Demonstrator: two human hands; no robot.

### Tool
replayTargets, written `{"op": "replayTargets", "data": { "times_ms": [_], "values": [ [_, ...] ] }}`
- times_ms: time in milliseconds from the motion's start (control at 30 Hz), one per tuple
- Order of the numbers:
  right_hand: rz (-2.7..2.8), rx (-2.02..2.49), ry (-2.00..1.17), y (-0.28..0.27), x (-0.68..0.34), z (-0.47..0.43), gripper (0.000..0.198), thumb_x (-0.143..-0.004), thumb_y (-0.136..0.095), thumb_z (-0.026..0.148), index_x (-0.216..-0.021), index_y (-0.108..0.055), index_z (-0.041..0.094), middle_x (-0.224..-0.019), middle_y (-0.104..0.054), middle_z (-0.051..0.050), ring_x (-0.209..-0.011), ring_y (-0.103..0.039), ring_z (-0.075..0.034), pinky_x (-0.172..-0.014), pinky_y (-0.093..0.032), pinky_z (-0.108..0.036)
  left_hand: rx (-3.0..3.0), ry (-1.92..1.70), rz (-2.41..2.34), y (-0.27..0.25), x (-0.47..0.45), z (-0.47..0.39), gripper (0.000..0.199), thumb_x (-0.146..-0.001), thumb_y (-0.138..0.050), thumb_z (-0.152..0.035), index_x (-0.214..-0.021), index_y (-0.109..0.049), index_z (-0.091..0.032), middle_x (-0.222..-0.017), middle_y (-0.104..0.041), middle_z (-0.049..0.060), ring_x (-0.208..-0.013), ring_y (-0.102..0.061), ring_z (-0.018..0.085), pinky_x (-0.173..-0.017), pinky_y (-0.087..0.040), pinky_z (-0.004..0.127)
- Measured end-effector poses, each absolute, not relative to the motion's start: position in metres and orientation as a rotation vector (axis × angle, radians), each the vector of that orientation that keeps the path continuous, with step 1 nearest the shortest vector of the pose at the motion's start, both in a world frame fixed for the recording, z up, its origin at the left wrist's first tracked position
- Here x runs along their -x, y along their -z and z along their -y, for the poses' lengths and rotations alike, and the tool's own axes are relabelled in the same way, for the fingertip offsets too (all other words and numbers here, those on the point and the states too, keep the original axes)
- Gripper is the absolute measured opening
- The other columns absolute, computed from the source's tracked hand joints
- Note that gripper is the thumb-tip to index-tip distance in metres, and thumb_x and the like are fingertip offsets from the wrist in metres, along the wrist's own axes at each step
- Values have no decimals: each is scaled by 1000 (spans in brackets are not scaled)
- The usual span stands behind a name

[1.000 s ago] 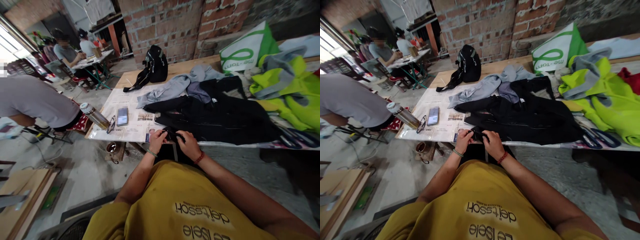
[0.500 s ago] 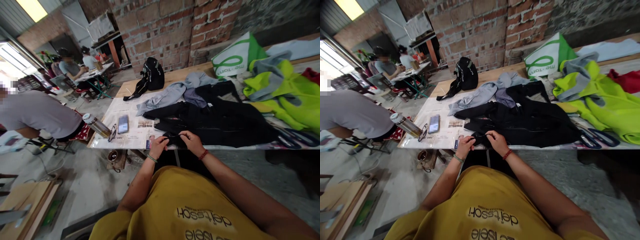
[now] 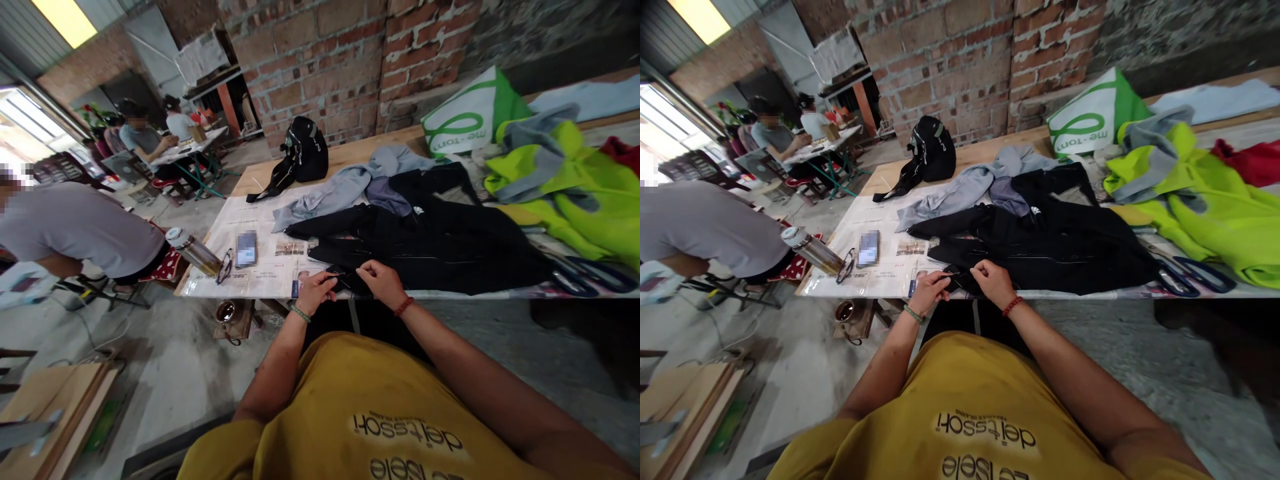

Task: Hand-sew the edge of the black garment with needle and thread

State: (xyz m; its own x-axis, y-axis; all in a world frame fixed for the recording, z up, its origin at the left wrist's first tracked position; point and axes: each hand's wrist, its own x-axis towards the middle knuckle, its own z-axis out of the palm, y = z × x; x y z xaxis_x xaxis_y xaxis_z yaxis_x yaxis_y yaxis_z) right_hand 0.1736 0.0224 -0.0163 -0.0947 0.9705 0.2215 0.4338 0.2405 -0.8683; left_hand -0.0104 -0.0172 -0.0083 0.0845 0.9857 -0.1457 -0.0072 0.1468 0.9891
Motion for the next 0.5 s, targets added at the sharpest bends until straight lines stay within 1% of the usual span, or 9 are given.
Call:
{"op": "replayTargets", "data": {
  "times_ms": [100,167,233,300,367,400,433,467,500],
  "values": [
    [1689,1318,-741,18,-172,-20,18,-74,-55,35,-68,-59,18,-53,-54,2,-49,-47,-11,-50,-36,-23,-1140,-1049,-1204,11,11,17,35,-71,-64,-40,-90,-61,-11,-42,-50,-6,-33,-45,5,-32,-19,15],
    [1682,1305,-715,20,-173,-18,16,-74,-56,34,-76,-60,19,-53,-53,3,-49,-48,-11,-52,-39,-24,-1137,-1063,-1214,12,11,17,33,-71,-63,-41,-87,-60,-12,-42,-49,-6,-32,-44,4,-32,-17,15],
    [1651,1254,-679,20,-176,-13,19,-75,-57,33,-87,-59,18,-58,-57,2,-52,-52,-12,-56,-42,-25,-1123,-1076,-1231,13,11,18,32,-71,-63,-41,-84,-60,-12,-42,-48,-6,-32,-43,4,-32,-17,15],
    [1616,1180,-560,16,-181,-5,22,-77,-56,32,-94,-57,19,-71,-62,-1,-63,-57,-15,-64,-46,-29,-1112,-1082,-1234,13,10,17,32,-71,-64,-42,-83,-59,-13,-41,-46,-7,-32,-43,4,-32,-17,15],
    [1611,1109,-360,7,-186,8,16,-78,-56,29,-90,-57,20,-80,-64,-5,-75,-59,-17,-74,-45,-33,-1108,-1091,-1226,13,10,17,31,-70,-64,-42,-81,-59,-13,-41,-45,-7,-33,-45,5,-32,-17,15],
    [1631,1077,-272,1,-187,15,11,-78,-56,28,-85,-58,20,-80,-64,-5,-77,-59,-18,-76,-44,-34,-1107,-1098,-1219,14,11,16,31,-70,-64,-42,-81,-59,-13,-41,-45,-7,-33,-45,5,-32,-17,15],
    [1676,1044,-240,-3,-187,23,7,-78,-56,27,-79,-57,20,-76,-63,-4,-75,-58,-17,-75,-44,-33,-1108,-1106,-1213,14,11,16,31,-70,-64,-42,-81,-59,-13,-42,-46,-7,-33,-44,5,-32,-17,16],
    [1743,1018,-267,-7,-185,30,10,-79,-55,27,-73,-56,20,-70,-61,-3,-69,-56,-16,-72,-43,-31,-1109,-1116,-1211,15,11,16,31,-70,-64,-41,-81,-59,-13,-42,-47,-7,-33,-43,4,-32,-17,16],
    [1822,1007,-347,-8,-182,36,16,-81,-53,28,-67,-55,20,-64,-58,-2,-63,-54,-14,-66,-42,-28,-1112,-1125,-1211,16,12,16,30,-71,-64,-41,-82,-60,-13,-42,-48,-7,-33,-42,4,-32,-16,16]
  ]
}}
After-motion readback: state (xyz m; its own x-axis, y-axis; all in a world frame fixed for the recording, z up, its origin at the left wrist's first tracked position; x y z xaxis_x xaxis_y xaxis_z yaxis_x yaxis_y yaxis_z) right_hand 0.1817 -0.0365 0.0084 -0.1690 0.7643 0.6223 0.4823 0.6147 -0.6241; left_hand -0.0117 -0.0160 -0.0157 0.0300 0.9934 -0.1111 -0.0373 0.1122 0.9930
